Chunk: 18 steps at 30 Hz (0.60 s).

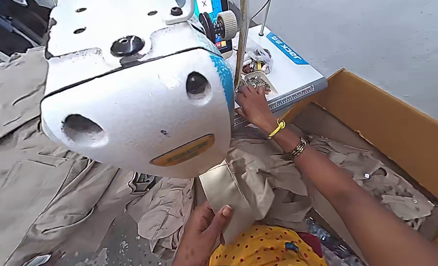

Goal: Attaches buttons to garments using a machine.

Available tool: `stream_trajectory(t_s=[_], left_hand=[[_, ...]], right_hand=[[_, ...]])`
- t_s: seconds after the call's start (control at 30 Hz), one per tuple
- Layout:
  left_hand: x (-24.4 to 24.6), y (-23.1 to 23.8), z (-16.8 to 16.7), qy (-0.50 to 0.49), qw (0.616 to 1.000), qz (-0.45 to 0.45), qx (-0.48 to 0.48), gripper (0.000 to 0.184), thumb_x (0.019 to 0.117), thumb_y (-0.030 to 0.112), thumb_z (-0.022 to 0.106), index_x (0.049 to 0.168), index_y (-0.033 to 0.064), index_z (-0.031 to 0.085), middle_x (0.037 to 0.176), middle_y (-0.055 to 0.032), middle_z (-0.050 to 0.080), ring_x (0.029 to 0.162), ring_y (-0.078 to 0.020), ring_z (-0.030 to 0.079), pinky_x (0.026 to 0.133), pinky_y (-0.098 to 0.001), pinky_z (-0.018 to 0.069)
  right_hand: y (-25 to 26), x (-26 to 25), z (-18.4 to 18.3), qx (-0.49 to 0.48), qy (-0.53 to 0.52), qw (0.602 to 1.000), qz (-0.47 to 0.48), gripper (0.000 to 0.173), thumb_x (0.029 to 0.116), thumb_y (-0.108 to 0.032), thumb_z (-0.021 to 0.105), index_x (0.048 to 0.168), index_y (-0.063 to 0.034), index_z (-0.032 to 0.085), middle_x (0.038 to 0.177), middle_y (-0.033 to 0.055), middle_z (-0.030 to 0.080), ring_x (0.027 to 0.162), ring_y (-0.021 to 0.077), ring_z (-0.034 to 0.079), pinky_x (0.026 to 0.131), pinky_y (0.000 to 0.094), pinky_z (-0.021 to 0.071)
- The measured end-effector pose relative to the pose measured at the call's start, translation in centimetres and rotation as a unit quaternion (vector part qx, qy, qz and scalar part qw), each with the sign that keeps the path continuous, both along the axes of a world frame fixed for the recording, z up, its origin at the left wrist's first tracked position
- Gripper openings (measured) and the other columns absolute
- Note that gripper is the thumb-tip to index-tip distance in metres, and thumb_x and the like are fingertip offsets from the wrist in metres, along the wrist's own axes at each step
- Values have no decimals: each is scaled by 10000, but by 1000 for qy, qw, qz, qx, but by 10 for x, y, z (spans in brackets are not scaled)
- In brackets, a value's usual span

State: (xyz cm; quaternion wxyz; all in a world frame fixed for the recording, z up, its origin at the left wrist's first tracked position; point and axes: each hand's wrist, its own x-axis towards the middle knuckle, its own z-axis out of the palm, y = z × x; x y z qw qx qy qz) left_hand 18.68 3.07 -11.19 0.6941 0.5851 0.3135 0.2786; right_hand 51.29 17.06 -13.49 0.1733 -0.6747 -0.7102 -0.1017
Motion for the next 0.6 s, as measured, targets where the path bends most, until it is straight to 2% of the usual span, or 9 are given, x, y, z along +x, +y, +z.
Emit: stream_trajectory(t_s=[0.07,0.13,0.2,0.23,0.3,0.37,0.4,0.5,0.6], left_hand=[[1,-1,17,-92,990,-28,-100,189,1036,321,555,1102,279,726,957,110,765,836,15,711,763,-199,599],[1,3,12,-105,989,-55,-93,215,1030,351,557,1104,284,747,940,117,764,822,34,704,759,-181,591],[2,8,-13,30,996,-35,77,218,1043,288,575,978,144,724,735,82,702,612,11,647,583,-186,565],[3,10,-29,144,969,-5,199,311,1022,307,592,891,65,736,663,12,678,565,-66,645,557,-266,563],[2,15,-44,257,910,49,321,431,990,391,595,821,24,744,690,-73,686,642,-161,682,643,-375,574],[-2,18,-37,221,930,67,287,409,991,434,592,880,79,761,750,20,698,681,-24,650,671,-231,556],[-1,17,-28,180,953,80,232,390,990,442,602,906,93,755,739,63,686,639,27,622,619,-173,544],[12,15,-3,126,979,139,75,320,1015,371,579,842,124,686,538,103,551,397,7,497,381,-187,455],[13,13,-6,155,966,152,138,339,1027,291,570,786,83,685,561,62,588,421,-18,539,405,-201,489]], right_hand=[[1,-2,-4,3,-6,1000,-5,349,852,-224,802,1121,-20,712,1152,192,661,1095,432,598,828,634,415],[-7,-3,-5,24,14,1000,-5,236,876,-177,771,1053,-27,728,1136,181,683,1132,434,613,883,690,419],[-15,0,-5,62,44,997,19,156,923,-186,720,980,-41,722,1085,166,698,1114,412,622,865,655,415],[-19,3,-6,87,69,993,37,149,941,-184,691,961,-39,719,1066,169,708,1104,409,633,855,640,423],[-25,5,-6,121,141,981,53,165,977,-170,654,967,-14,710,991,178,708,1007,371,655,842,555,453],[-36,-2,4,118,226,966,41,153,994,-128,633,1004,8,704,929,165,702,850,289,690,780,462,549],[-42,-9,11,112,259,959,42,125,995,-106,634,1014,4,689,899,150,693,790,253,683,737,423,561],[-50,-30,30,104,310,943,67,83,984,-90,647,1005,-25,696,830,80,667,695,127,613,672,294,515],[-57,-51,48,97,299,943,105,47,941,-86,685,936,-39,688,766,45,657,647,85,602,626,248,502]])
